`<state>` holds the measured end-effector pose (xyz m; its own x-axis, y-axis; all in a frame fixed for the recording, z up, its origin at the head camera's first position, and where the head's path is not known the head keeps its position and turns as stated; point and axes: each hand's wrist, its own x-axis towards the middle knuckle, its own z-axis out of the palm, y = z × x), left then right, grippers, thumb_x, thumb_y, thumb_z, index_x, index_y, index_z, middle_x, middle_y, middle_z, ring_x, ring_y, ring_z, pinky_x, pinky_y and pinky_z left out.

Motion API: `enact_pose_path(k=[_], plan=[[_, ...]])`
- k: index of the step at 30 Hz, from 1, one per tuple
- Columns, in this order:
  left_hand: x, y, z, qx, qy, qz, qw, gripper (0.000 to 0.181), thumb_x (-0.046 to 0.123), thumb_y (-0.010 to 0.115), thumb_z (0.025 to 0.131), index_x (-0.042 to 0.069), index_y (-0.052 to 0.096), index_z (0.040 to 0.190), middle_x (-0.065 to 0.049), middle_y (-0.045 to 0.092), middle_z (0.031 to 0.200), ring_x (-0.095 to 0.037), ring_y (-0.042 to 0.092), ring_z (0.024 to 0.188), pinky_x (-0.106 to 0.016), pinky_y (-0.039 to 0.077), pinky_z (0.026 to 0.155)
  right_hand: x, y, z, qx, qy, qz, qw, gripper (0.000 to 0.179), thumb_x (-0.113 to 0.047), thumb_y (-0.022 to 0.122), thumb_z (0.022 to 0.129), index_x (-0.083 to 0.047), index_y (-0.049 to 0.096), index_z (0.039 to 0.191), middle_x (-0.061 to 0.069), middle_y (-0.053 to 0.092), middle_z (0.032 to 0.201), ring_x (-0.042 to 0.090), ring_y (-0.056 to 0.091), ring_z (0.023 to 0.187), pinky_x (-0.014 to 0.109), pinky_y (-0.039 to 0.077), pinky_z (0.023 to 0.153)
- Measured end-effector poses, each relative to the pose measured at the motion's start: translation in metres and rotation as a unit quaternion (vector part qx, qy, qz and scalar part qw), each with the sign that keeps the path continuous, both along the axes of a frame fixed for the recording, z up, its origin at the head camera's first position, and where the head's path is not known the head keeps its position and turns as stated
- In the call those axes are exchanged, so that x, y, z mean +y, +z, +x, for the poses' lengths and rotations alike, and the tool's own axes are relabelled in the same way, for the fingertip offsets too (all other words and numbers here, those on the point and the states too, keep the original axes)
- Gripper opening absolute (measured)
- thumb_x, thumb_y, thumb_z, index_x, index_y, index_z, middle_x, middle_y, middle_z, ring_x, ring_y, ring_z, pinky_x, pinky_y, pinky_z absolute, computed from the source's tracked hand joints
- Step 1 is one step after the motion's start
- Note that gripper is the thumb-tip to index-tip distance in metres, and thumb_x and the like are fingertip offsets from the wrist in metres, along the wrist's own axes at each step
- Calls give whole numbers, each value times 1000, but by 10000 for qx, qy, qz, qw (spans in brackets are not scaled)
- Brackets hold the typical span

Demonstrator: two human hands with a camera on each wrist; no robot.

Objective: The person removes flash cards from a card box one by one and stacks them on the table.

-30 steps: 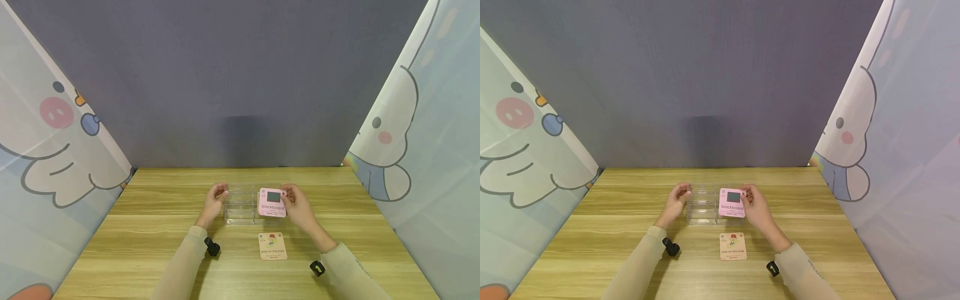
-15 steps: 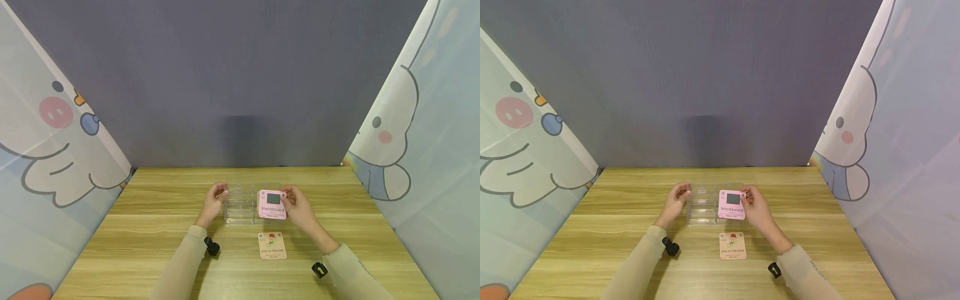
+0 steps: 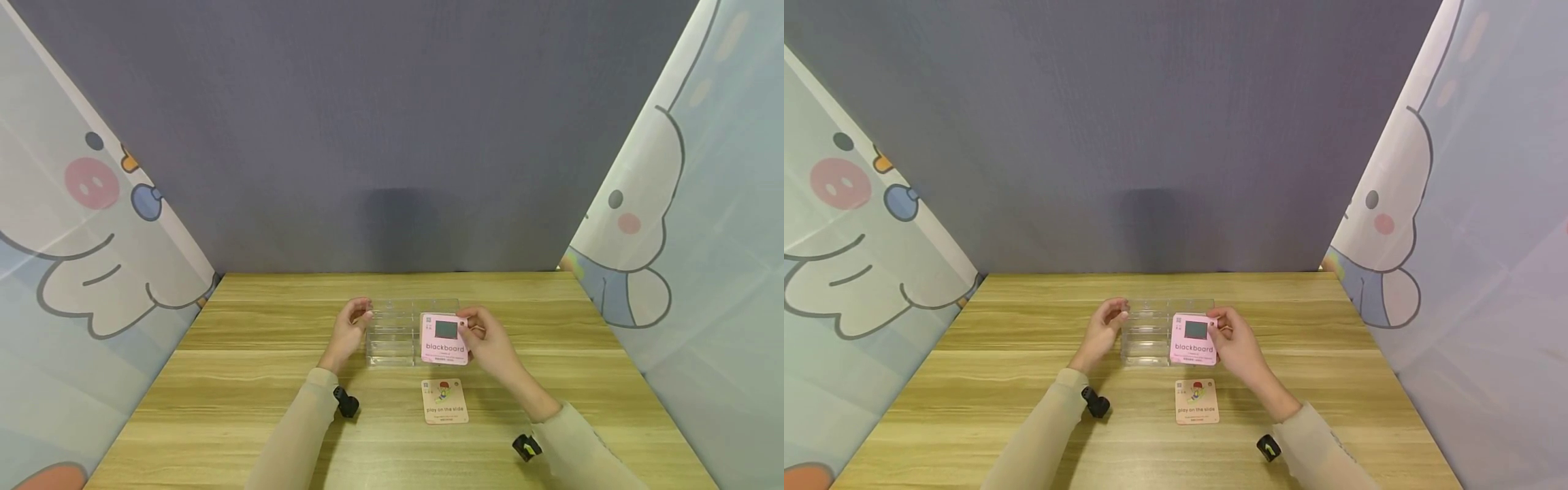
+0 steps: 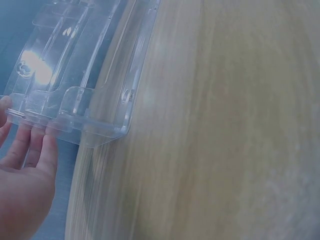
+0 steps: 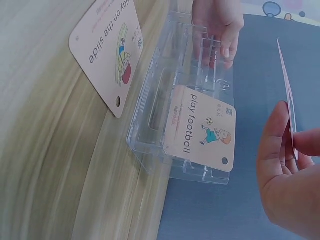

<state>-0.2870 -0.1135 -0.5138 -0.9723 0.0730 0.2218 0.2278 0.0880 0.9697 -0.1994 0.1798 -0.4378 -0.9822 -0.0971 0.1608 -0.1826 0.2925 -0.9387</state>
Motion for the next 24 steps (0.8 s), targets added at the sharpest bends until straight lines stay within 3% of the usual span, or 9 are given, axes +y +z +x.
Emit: enact_pose_path(k=[4,8,14,20,24], plan=[[2,3,2,-56,-8,38,10000,33,-1,58,102,-10,52,133,-31,55,130,-39,54,121,-34,47,98,1,1,2,-74,8,11,10000,27,8,55,98,5,55,125,19,57,97,22,63,66,42,58,54],[3,14,9,-79,-58,16,10000,30,-4,56,102,-8,55,131,-33,55,129,-41,54,121,-35,48,97,2,1,5,-157,30,2,9999,27,8,55,98,5,55,125,19,57,96,22,64,66,43,58,54],[3,29,19,-15,-61,-61,10000,27,-5,58,101,-7,57,128,-23,61,123,-38,57,117,-33,49,94,4,-2,7,-254,86,-12,9996,26,8,56,98,4,57,123,19,58,96,21,63,65,40,58,53],[3,30,21,-88,-96,-62,9999,28,-4,58,101,-7,57,129,-22,60,125,-36,56,118,-35,48,96,5,-6,10,-350,190,12,9992,26,7,58,97,5,58,123,18,59,96,21,64,66,45,58,55],[2,21,14,-138,-117,-37,9998,29,-4,56,102,-7,56,130,-25,58,127,-39,55,120,-37,48,96,4,-8,12,-363,232,111,9990,24,6,58,98,5,58,122,17,59,96,21,63,66,42,58,54]])
